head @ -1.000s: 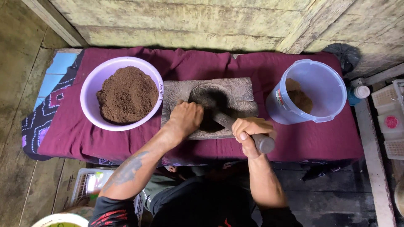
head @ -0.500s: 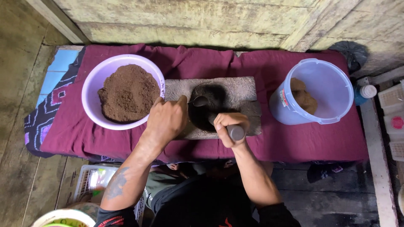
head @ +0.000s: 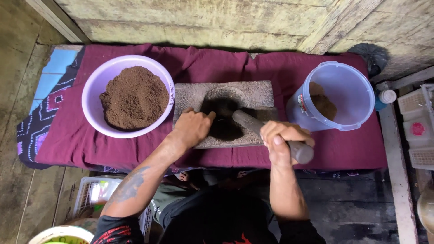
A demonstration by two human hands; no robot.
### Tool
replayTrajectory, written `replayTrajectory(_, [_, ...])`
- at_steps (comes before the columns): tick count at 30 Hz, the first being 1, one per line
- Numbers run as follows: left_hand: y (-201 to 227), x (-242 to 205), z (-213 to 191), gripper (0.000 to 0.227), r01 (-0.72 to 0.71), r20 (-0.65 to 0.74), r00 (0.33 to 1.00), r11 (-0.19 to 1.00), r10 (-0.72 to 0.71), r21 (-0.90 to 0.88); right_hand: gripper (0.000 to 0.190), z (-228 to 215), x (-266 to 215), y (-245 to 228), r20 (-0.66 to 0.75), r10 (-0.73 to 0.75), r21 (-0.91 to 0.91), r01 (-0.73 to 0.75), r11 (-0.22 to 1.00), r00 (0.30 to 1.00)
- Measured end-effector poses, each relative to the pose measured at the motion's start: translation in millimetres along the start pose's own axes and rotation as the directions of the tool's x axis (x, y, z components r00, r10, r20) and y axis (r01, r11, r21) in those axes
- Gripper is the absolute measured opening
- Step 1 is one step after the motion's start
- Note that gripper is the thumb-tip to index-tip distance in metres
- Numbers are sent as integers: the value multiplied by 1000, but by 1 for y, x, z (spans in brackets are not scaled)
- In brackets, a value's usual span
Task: Grinding brown powder in a stone mortar with a pestle and transferring it between bowls using a spoon.
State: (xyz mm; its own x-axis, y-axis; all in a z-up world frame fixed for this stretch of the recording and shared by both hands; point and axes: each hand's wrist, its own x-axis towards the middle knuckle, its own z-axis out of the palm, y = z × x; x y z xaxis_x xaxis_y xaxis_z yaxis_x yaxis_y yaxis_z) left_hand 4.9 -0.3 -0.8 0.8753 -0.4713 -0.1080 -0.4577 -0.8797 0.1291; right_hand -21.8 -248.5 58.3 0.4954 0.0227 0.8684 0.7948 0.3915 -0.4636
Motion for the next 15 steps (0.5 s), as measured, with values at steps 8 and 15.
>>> replayTrajectory(8, [-11, -1, -18, 42, 104, -47, 993, 994, -105, -21, 17, -4, -73, 0, -233, 203, -429, -288, 856, 951])
replayTrajectory(15, [-11, -12, -24, 47, 100, -171, 981, 992, -86, 72, 37, 22, -41, 73, 53, 95, -13, -94, 995, 994])
